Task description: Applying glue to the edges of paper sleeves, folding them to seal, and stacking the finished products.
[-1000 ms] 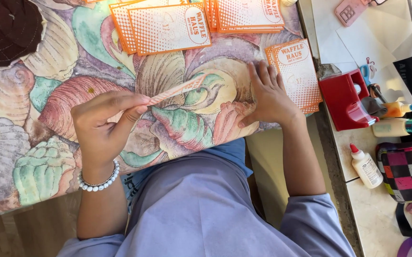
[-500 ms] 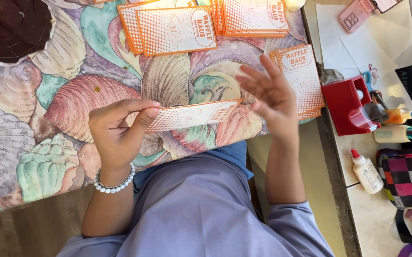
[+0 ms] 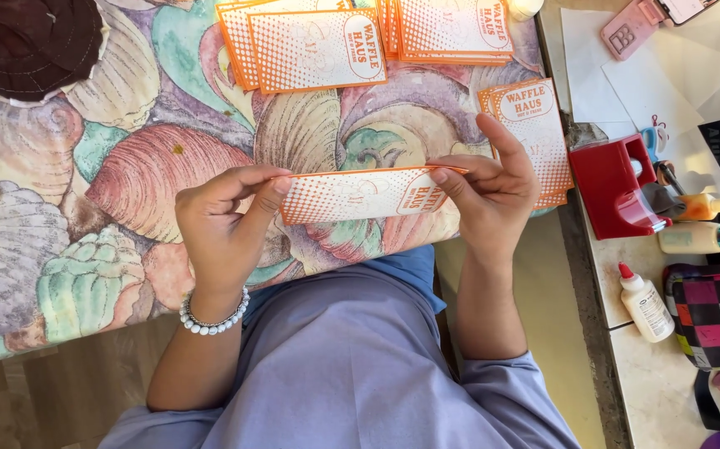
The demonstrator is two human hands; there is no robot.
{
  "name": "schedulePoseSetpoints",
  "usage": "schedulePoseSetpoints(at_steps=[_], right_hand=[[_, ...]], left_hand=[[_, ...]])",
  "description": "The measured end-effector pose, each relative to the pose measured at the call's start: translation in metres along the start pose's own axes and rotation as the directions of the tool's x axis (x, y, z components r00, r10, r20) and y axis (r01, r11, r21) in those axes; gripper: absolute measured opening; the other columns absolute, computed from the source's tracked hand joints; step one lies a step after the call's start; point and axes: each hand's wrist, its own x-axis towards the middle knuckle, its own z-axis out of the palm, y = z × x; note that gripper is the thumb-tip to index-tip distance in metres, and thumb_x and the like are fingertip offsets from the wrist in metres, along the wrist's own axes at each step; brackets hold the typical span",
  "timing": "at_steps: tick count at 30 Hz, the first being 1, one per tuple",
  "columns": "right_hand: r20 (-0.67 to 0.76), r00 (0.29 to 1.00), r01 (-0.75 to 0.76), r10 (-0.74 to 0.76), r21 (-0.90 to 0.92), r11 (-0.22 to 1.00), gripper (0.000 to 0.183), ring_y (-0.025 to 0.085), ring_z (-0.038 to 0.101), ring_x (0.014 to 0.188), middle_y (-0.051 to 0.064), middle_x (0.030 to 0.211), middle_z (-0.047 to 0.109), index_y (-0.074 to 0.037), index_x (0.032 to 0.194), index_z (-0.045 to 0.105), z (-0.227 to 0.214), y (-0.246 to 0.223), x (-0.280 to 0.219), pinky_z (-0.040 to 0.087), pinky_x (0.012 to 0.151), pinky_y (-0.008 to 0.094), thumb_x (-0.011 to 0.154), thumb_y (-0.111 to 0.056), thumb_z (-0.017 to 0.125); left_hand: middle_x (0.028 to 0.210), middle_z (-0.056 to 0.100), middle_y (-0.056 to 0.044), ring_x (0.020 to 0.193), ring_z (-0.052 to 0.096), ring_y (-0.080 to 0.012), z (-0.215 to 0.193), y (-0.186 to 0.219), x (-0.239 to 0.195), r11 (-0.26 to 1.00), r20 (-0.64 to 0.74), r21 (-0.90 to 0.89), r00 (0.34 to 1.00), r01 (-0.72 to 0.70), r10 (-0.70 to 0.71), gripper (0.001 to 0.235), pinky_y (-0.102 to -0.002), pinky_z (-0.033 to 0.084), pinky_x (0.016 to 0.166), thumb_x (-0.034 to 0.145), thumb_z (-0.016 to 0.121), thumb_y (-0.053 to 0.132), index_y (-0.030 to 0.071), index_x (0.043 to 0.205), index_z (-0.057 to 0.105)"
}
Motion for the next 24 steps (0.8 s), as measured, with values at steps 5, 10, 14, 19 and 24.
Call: schedulePoseSetpoints(at_steps=[5,10,14,19,24], right_hand=[[0.039,0.998,-0.045,0.049,-0.109,0.993,0.061,0.023,0.072,0.08,0.029,0.09,0.074,0.008,0.14,0.053,-0.005,-0.006,0.01,0.061,0.082,0.037,0.085,0.017,0.079],[0.115,0.975,-0.131,0.188,-0.386,0.913,0.036,0.02,0.073,0.082,0.016,0.088,0.076,0.0,0.122,0.073,-0.009,0.019,0.024,0.06,0.085,0.035,0.088,0.009,0.082],[0.229,0.959,0.037,0.167,-0.686,0.727,0.019,0.014,0.068,0.074,0.0,0.077,0.073,-0.021,0.102,0.084,-0.017,0.047,0.024,0.056,0.072,0.027,0.089,-0.007,0.083],[0.469,0.881,0.443,-0.063,-0.769,0.462,0.021,0.049,0.058,0.126,0.031,0.135,0.062,-0.006,0.119,0.078,0.005,0.03,0.009,0.045,0.108,0.057,0.1,-0.015,0.074],[0.64,0.763,0.563,0.095,-0.729,0.389,0.044,0.043,0.026,0.154,0.017,0.167,0.035,-0.022,0.138,0.069,0.034,0.03,-0.025,0.018,0.124,0.052,0.111,-0.043,0.041]], left_hand=[[0.075,0.074,-0.014,0.082,0.073,-0.0174,0.004,-0.008,0.001,0.998,0.059,0.04,0.997,0.049,-0.052,0.001,-0.033,0.058,0.076,0.095,0.074,-0.003,-0.002,0.094,0.075],[0.086,0.073,-0.025,0.085,0.074,-0.0405,0.008,-0.013,-0.003,0.939,0.084,0.334,0.995,-0.085,0.06,0.012,-0.045,0.059,0.077,0.103,0.062,-0.002,-0.008,0.103,0.072],[0.123,0.064,-0.025,0.124,0.057,-0.04,0.021,-0.041,-0.032,0.819,0.503,0.439,0.856,-0.37,0.117,0.032,-0.054,0.036,0.11,0.102,0.055,0.015,-0.003,0.127,0.062],[0.16,0.042,-0.017,0.151,0.031,-0.0326,0.025,-0.063,-0.059,0.653,0.71,0.513,0.703,-0.558,0.042,0.059,-0.056,0.01,0.124,0.106,0.041,0.044,0.004,0.15,0.046],[0.165,0.031,-0.018,0.154,0.023,-0.034,0.024,-0.055,-0.054,0.645,0.737,0.534,0.675,-0.547,-0.037,0.065,-0.064,0.001,0.121,0.106,0.038,0.048,0.006,0.156,0.038]])
